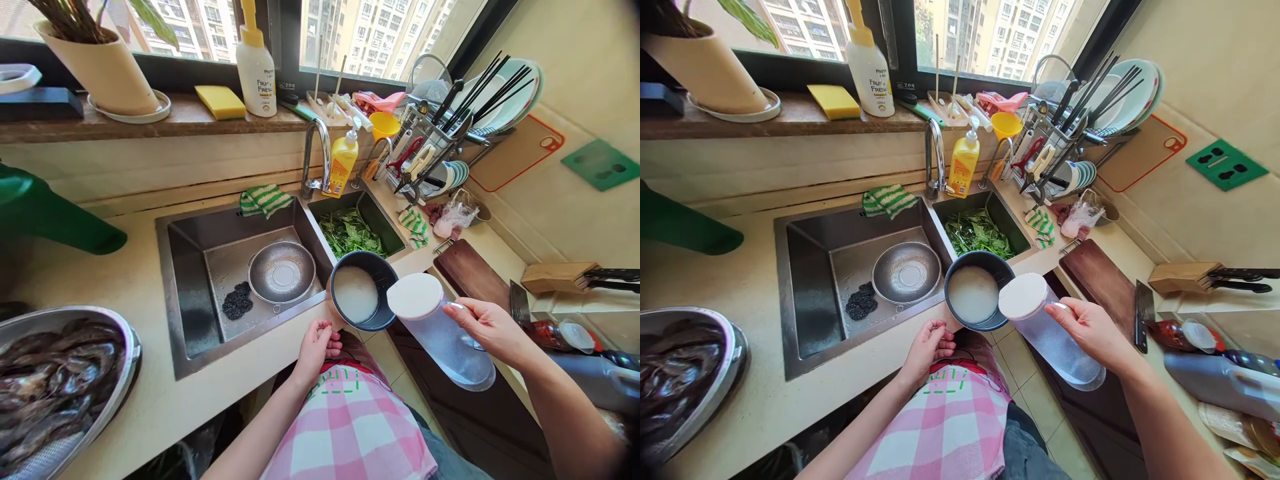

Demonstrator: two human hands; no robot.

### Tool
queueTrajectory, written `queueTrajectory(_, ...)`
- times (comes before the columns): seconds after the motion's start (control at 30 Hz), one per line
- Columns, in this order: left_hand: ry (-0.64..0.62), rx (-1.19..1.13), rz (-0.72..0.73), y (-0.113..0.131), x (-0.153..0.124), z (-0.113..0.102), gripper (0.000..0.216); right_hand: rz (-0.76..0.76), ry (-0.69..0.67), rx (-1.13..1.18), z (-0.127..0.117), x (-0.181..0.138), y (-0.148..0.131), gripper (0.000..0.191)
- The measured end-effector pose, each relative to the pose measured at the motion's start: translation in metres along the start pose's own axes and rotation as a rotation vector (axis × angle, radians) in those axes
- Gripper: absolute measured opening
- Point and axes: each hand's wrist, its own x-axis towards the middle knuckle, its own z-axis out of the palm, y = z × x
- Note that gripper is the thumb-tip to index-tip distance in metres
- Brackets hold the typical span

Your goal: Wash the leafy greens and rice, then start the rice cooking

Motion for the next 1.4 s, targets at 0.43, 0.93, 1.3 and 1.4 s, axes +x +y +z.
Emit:
queueTrajectory(0.43,0.031,-0.007,0.000,-0.001,0.001,-0.001,0.038,-0.033,-0.002,-0.026,-0.006,0.011,0.002,0.050)
queueTrajectory(0.93,-0.031,0.031,-0.088,-0.015,0.003,0.003,0.033,0.039,0.026,0.137,-0.004,-0.001,0.010,0.053)
queueTrajectory(1.3,-0.043,0.188,-0.114,-0.027,0.005,0.016,0.036,0.031,0.277,0.599,0.005,-0.029,0.064,0.067)
queueTrajectory(1.4,-0.099,0.315,-0.136,-0.035,0.004,0.031,0.049,0.064,0.417,0.676,0.011,-0.055,0.084,0.067)
